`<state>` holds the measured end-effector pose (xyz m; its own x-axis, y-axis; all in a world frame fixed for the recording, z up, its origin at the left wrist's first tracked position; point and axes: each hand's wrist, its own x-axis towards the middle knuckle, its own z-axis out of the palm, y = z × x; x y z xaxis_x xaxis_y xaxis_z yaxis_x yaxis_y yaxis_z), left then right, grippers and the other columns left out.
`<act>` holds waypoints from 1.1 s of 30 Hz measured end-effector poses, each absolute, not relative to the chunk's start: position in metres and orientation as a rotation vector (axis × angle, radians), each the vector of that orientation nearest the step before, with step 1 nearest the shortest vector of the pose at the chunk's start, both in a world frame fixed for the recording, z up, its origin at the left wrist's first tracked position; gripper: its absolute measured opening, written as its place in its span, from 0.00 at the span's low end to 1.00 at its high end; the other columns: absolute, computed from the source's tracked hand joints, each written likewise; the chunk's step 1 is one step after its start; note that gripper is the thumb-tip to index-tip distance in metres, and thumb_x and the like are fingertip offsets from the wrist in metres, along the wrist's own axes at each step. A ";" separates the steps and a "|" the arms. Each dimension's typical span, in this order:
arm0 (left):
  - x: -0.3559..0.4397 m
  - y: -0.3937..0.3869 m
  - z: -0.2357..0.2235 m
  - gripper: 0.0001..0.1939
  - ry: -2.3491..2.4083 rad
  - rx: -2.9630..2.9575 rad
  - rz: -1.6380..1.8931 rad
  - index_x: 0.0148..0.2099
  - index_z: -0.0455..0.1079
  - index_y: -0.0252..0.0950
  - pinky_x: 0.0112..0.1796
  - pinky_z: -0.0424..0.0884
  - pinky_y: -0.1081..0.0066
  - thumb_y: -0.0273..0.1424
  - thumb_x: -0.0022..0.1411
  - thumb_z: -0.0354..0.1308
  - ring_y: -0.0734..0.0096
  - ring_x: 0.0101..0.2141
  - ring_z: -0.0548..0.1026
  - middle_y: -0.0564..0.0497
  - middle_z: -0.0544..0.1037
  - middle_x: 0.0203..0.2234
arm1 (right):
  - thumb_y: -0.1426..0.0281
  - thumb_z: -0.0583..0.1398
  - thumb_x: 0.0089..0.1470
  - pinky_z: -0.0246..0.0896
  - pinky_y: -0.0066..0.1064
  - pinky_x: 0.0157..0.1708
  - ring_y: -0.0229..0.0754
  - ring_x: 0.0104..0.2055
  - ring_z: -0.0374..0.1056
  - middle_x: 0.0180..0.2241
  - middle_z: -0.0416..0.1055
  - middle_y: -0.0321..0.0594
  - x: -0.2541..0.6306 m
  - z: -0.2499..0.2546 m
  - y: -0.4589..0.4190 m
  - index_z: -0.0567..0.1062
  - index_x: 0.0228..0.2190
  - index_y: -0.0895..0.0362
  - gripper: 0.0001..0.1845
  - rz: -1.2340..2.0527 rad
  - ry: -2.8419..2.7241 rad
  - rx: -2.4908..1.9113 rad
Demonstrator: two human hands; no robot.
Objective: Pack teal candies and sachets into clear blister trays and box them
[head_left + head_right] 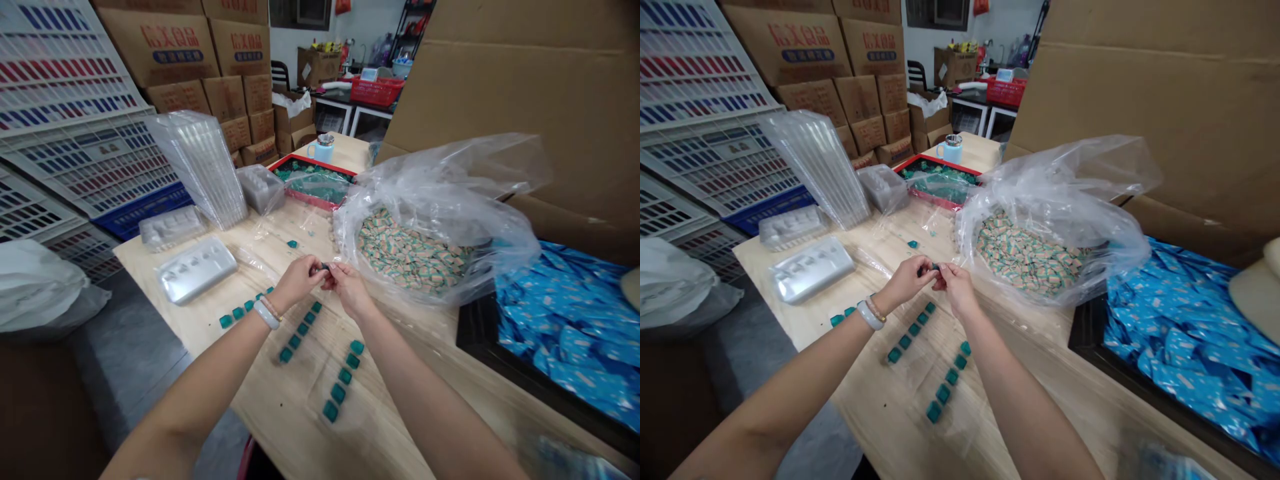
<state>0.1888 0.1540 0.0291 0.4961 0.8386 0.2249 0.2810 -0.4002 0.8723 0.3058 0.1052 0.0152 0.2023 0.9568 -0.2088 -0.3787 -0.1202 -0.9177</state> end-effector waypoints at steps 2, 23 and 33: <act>0.190 0.155 0.026 0.09 0.967 1.788 0.885 0.23 0.61 0.35 0.25 0.56 0.76 0.33 0.49 0.55 0.77 0.22 0.60 0.56 0.63 0.18 | 0.61 0.60 0.37 0.59 0.28 0.24 0.32 0.21 0.60 0.20 0.66 0.32 0.304 0.016 0.104 0.71 0.28 0.57 0.15 1.273 -0.725 -1.141; 0.202 0.148 0.024 0.05 1.077 1.544 0.938 0.30 0.69 0.34 0.25 0.61 0.76 0.28 0.50 0.53 0.76 0.23 0.66 0.52 0.72 0.23 | 0.59 0.61 0.37 0.61 0.30 0.21 0.33 0.17 0.62 0.18 0.66 0.32 0.306 0.010 0.107 0.68 0.24 0.57 0.15 1.262 -0.690 -1.173; 0.195 0.149 0.030 0.12 0.848 1.085 0.643 0.26 0.66 0.32 0.17 0.53 0.81 0.36 0.43 0.61 0.85 0.16 0.60 0.57 0.64 0.16 | 0.71 0.48 0.51 0.59 0.31 0.34 0.38 0.32 0.64 0.33 0.68 0.39 0.297 0.001 0.098 0.69 0.37 0.54 0.13 0.603 -1.254 -1.513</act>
